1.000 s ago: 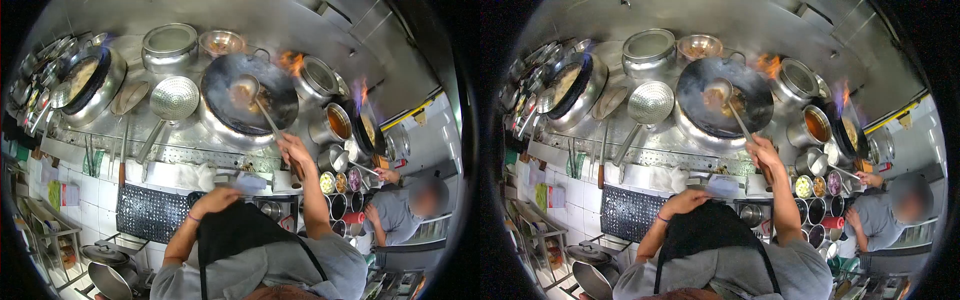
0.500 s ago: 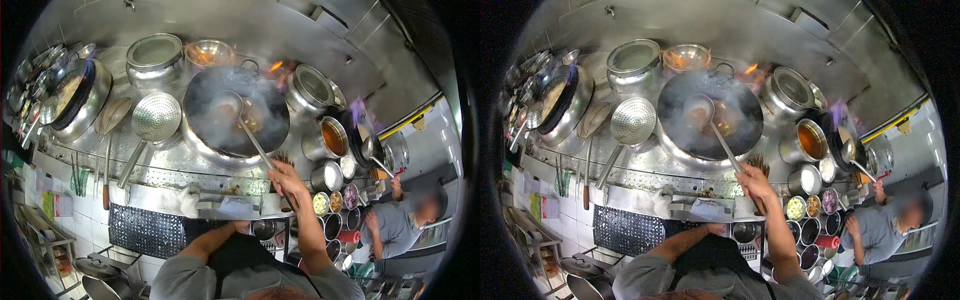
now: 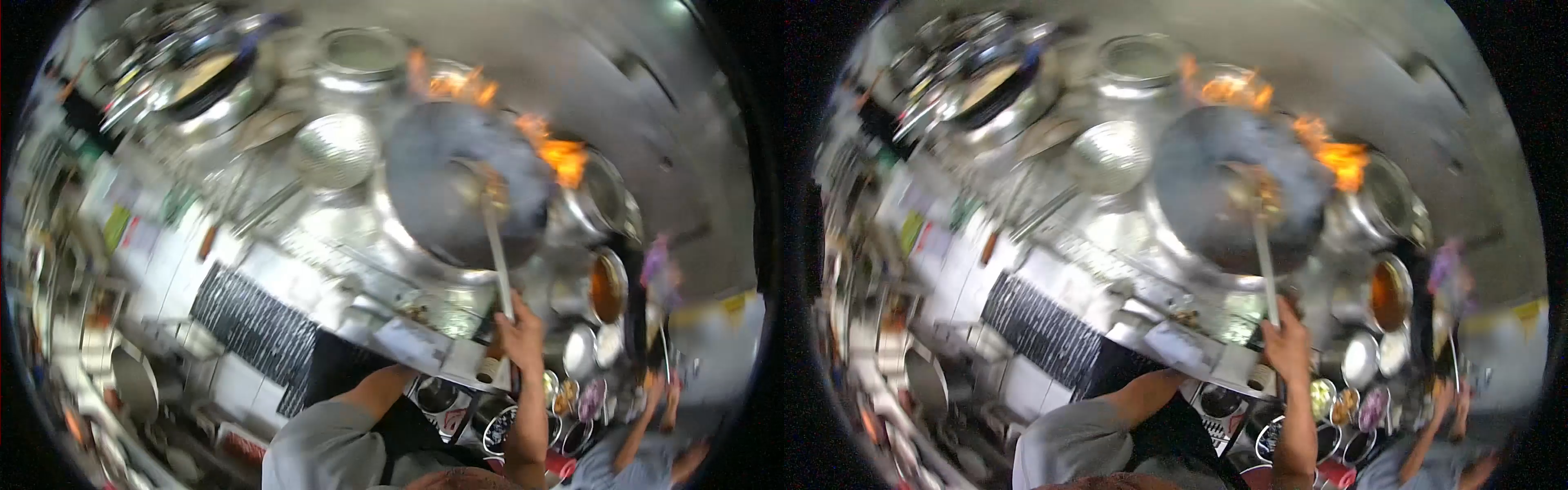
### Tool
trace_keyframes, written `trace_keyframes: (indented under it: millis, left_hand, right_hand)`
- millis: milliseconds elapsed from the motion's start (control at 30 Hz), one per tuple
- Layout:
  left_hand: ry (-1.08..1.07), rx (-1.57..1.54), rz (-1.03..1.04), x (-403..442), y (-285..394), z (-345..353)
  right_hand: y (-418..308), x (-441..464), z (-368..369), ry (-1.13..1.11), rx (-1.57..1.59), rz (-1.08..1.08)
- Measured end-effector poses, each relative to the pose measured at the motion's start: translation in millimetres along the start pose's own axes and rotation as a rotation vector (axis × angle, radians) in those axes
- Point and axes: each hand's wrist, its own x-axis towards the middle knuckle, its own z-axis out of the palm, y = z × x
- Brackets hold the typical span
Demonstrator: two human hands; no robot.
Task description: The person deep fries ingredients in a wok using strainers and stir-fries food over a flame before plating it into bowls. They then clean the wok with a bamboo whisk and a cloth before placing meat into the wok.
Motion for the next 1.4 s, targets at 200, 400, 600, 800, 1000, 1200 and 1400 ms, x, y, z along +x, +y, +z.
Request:
trace_keyframes:
  millis: [200,400,600,800,1000,1200,1400]
  left_hand:
    - [0.176,-0.208,-0.187,-75,-18,35]
    - [0.201,-0.366,-0.623,-233,-159,139]
    - [0.419,-0.767,-1.355,-426,-207,143]
    - [0.584,-0.623,-1.22,-556,-255,177]
    - [0.806,-0.836,-1.358,-612,-262,210]
    - [0.433,-0.441,-1.056,-624,-264,252]
    - [0.562,-0.588,-1.032,-648,-276,232]
  right_hand:
    - [21,7,-14,0.124,-0.593,-0.137]
    - [-26,8,-4,0.289,-0.806,-0.286]
    - [-174,6,122,0.299,-0.307,-0.441]
    - [-267,10,331,-0.193,0.14,-0.474]
    - [-327,35,469,-0.281,0.25,-0.513]
    - [-309,92,543,-0.234,0.094,-0.428]
    - [-309,144,601,-0.22,0.326,-0.116]
